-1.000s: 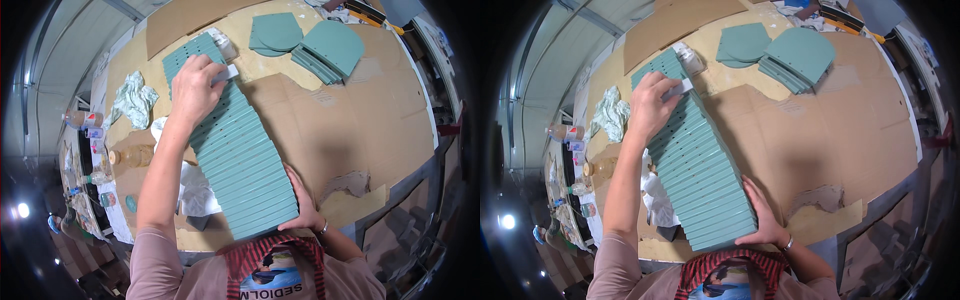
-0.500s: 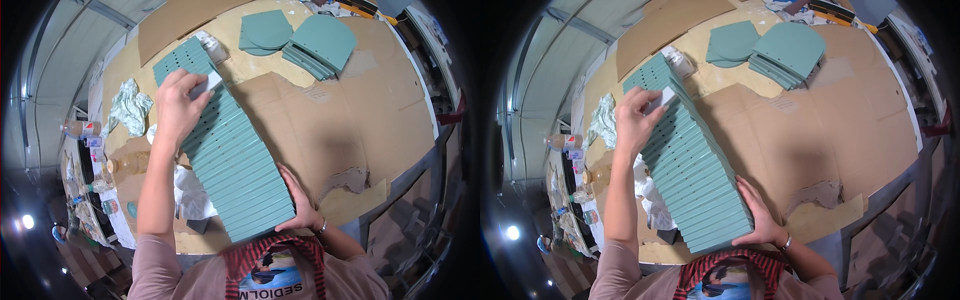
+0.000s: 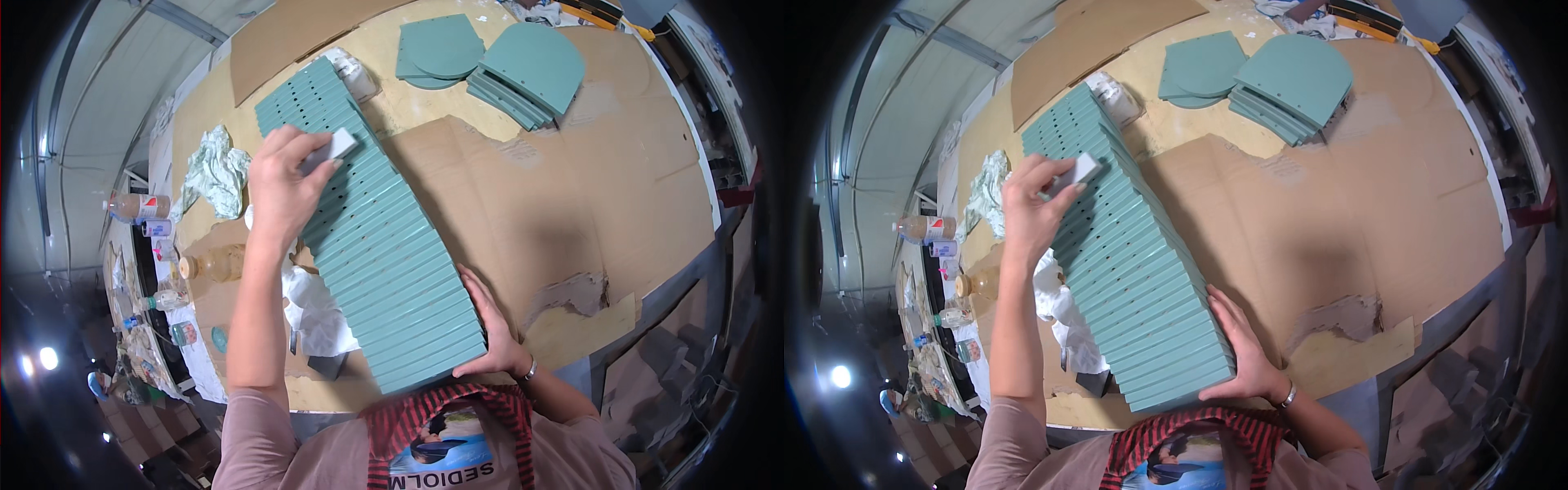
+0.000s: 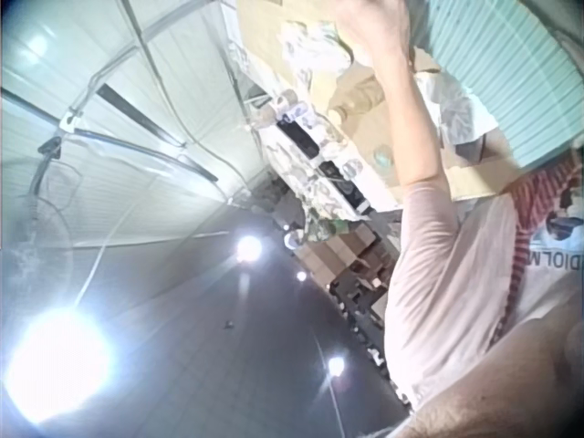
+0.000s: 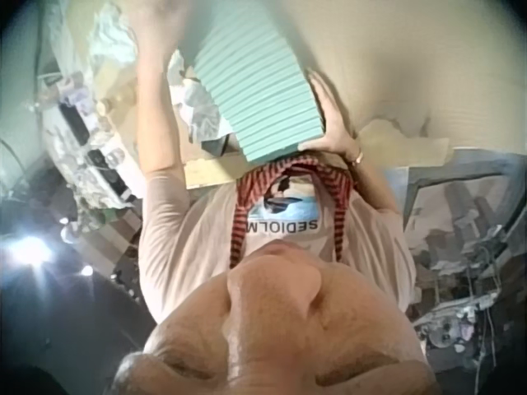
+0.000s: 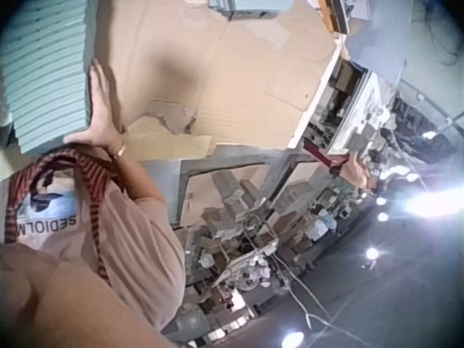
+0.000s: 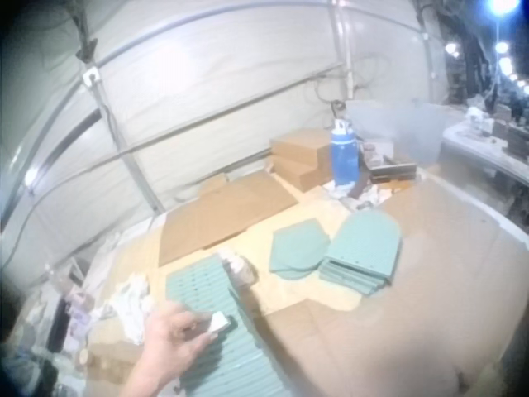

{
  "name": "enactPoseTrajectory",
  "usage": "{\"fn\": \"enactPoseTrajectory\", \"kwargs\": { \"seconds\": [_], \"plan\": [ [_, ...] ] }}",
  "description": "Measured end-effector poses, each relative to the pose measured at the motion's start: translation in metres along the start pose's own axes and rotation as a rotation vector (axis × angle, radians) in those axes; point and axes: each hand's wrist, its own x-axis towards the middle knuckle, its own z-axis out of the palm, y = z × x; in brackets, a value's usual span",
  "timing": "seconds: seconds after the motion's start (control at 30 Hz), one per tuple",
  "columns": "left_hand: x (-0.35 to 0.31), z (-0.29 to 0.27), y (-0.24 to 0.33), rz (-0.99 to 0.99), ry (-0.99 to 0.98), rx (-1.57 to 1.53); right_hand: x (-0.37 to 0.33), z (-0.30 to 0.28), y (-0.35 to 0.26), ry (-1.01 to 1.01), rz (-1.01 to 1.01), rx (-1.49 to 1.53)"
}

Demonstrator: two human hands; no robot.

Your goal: Cleaning green-painted wood or composite furniture components with a cloth and stacking them vertically.

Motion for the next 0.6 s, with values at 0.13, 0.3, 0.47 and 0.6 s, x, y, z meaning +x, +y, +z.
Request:
{"fn": "enactPoseTrajectory", "kwargs": {
  "seconds": [0.13,0.3,0.47,0.6],
  "plan": [
    [0.017,0.026,0.006,0.111,0.010,0.124,0.002,-0.001,0.001,-0.014,0.008,0.004],
    [0.019,0.022,0.007,0.140,-0.038,0.131,0.001,-0.002,0.000,-0.004,0.016,0.006],
    [-0.023,-0.025,-0.024,0.032,-0.082,0.198,0.000,0.001,0.002,-0.002,-0.002,-0.002],
    [-0.057,-0.061,-0.048,-0.051,-0.099,0.223,0.001,0.000,0.003,-0.007,0.000,0.007]
  ]
}}
